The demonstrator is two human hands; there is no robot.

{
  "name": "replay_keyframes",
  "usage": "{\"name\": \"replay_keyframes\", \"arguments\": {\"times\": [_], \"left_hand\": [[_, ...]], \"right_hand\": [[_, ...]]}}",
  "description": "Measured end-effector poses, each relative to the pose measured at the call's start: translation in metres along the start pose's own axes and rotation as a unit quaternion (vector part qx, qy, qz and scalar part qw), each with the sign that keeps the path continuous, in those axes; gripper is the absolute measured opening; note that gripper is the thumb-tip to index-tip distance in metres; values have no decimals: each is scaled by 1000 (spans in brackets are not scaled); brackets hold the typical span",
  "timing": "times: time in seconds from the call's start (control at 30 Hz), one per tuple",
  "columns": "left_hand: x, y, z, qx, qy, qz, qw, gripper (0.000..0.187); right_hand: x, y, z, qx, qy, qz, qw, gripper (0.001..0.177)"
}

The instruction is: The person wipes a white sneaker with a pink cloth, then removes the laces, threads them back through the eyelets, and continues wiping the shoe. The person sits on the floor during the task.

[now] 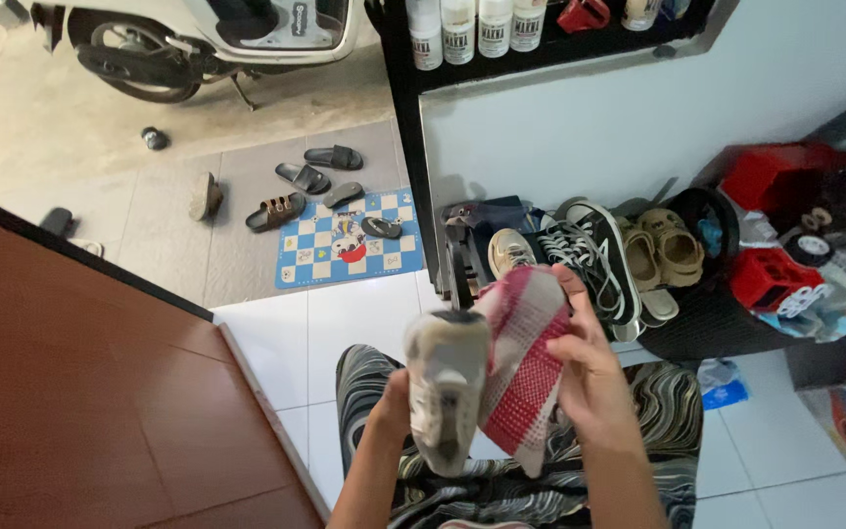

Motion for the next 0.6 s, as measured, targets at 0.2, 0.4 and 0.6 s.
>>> {"name": "replay_keyframes", "arguments": {"times": [0.2,0.4,0.6], "left_hand": [[13,11,25,-28,4,84,996,81],[14,-9,28,7,-46,-13,999,85],[31,-28,23,64,-28,120,990,101]], "right_hand": [[-12,-2,6,-22,-74,-143,987,98],[-30,-1,2,-51,-91,-157,982,102],[-36,-4,-8,-35,-128,-167,977,110]]}}
Point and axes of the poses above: each hand's wrist, its own z-axis towards the middle knuckle, its own x-axis out of the palm, y = z × x, the point moved 4 cm from there along z, towards the middle knuckle, and after that the axes turned 3 degrees about y, right-handed, at the moved point
